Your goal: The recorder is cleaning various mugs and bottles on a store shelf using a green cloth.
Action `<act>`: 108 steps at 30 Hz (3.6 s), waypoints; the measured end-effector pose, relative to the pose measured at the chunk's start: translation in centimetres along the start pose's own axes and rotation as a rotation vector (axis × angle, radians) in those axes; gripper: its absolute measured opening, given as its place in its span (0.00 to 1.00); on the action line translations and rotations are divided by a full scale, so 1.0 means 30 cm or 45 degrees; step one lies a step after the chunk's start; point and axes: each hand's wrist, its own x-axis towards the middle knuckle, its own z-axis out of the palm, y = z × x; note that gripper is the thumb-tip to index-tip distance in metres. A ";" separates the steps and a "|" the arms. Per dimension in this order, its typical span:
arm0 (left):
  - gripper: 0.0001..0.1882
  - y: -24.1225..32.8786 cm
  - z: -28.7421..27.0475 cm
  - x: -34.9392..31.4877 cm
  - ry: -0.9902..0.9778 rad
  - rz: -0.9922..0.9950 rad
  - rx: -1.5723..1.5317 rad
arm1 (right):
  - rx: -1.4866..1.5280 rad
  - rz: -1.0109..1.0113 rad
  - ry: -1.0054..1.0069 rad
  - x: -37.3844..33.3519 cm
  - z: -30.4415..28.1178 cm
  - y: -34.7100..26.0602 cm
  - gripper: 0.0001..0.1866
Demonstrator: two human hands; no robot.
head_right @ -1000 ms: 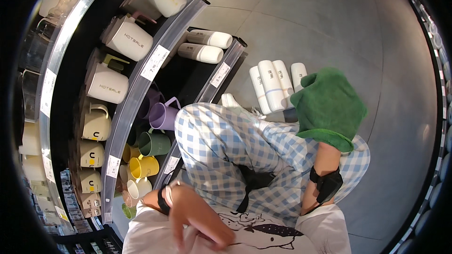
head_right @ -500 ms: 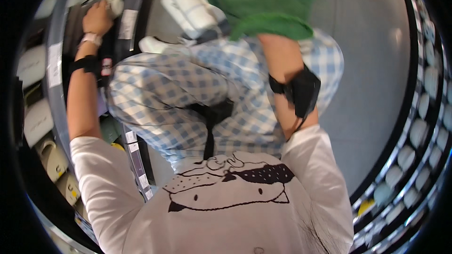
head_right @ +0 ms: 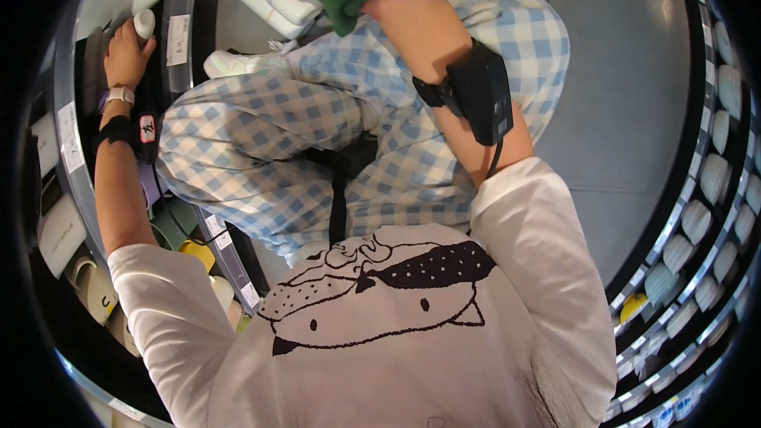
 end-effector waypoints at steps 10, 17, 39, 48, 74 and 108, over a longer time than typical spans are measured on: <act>0.20 0.350 -0.501 -0.114 0.496 -0.359 -1.798 | 1.542 0.063 -0.599 0.013 -0.054 -0.446 0.12; 0.22 0.689 -0.451 -0.125 0.133 -0.815 -2.991 | 0.946 -0.155 -0.282 -0.097 0.088 -0.504 0.17; 0.21 0.519 -0.356 -0.171 0.306 -0.715 -3.604 | 1.285 0.344 -1.220 -0.077 -0.056 -0.494 0.16; 0.22 0.659 -0.417 -0.187 0.237 -0.700 -3.378 | 1.032 0.074 -0.852 -0.103 0.023 -0.505 0.13; 0.25 0.637 -0.435 -0.189 0.274 -0.730 -3.291 | 1.240 0.471 -1.030 -0.086 -0.026 -0.537 0.18; 0.24 0.633 -0.413 -0.186 0.126 -0.748 -3.423 | 1.188 0.343 -0.971 -0.089 -0.014 -0.520 0.14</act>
